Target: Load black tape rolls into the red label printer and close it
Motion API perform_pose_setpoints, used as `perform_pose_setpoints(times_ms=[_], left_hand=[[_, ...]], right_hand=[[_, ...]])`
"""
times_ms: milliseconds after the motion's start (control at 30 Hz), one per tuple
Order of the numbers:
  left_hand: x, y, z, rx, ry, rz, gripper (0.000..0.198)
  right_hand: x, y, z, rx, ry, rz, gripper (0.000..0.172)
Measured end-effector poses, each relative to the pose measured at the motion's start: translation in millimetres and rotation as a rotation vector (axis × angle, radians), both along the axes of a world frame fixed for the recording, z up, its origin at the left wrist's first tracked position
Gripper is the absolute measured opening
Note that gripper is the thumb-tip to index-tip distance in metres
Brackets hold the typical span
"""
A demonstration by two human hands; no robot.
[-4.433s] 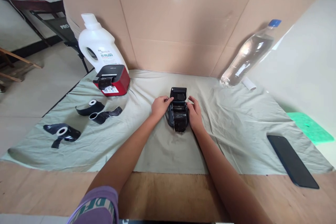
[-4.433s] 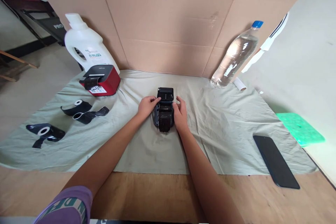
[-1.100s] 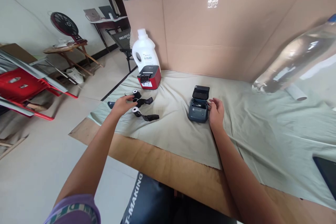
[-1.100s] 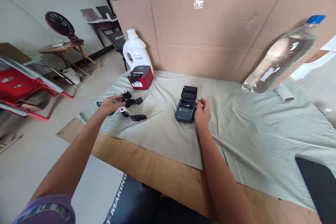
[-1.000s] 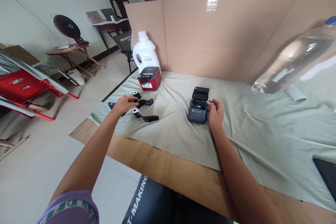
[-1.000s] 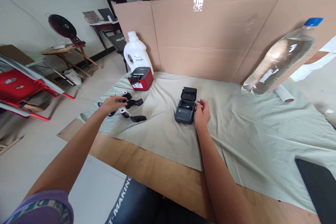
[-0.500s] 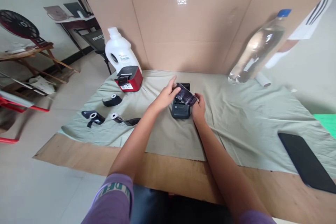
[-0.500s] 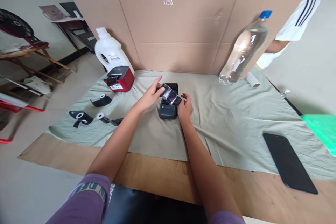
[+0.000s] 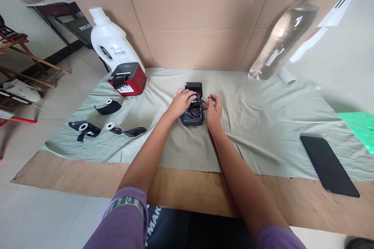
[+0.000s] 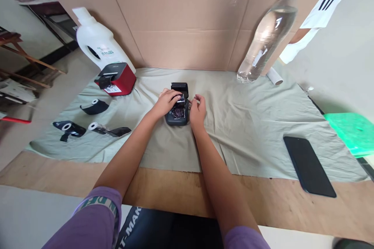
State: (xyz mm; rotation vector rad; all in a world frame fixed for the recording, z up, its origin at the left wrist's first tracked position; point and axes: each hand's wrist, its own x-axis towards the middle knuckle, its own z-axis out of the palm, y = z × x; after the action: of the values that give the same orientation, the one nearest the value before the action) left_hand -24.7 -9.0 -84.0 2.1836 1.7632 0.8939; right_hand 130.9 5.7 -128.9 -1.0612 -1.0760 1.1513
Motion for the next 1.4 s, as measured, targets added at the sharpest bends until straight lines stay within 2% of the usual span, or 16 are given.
perform_pose_setpoints(times_ms=[100, 167, 267, 333, 400, 500, 600, 700, 800, 967, 1267, 1400], left_hand=[[2, -1, -2.7, -0.039, 0.009, -0.002, 0.031], [3, -2, -1.4, -0.04, 0.016, 0.044, 0.029], [2, -9, 7.4, 0.075, -0.042, 0.116, 0.03], [-1, -21, 15.2, 0.14, -0.091, 0.08, 0.031], [-4, -40, 19.2, 0.121, -0.068, -0.015, 0.032], [-8, -73, 12.5, 0.049, 0.055, -0.107, 0.055], [-9, -91, -3.7, 0.058, 0.083, -0.046, 0.065], [-5, -92, -17.0, 0.148, 0.062, 0.049, 0.05], [-3, -85, -24.1, 0.227, 0.018, 0.104, 0.033], [-9, -82, -28.0, 0.264, -0.044, 0.095, 0.028], [-7, -86, -27.9, 0.332, -0.042, 0.063, 0.021], [-6, -85, -32.8, 0.315, -0.086, 0.045, 0.023]], right_hand=[[0, 0, -0.8, 0.005, -0.012, -0.007, 0.039], [-1, 0, -0.6, 0.005, -0.013, -0.012, 0.039], [-2, 0, -0.2, 0.001, -0.001, -0.021, 0.037], [-2, 1, -0.5, -0.006, 0.004, -0.022, 0.037], [-1, 2, -1.2, -0.003, -0.005, -0.017, 0.038], [0, 2, -1.7, 0.068, -0.045, 0.041, 0.042], [1, 0, -0.9, 0.171, -0.034, 0.132, 0.051], [0, -1, 0.0, 0.218, -0.018, 0.223, 0.059], [-2, -1, 0.1, 0.223, -0.025, 0.283, 0.064], [-3, -1, 3.4, 0.195, 0.008, 0.305, 0.072], [3, -3, 7.8, 0.138, 0.056, 0.298, 0.069], [2, -2, 6.8, 0.18, 0.015, 0.333, 0.06]])
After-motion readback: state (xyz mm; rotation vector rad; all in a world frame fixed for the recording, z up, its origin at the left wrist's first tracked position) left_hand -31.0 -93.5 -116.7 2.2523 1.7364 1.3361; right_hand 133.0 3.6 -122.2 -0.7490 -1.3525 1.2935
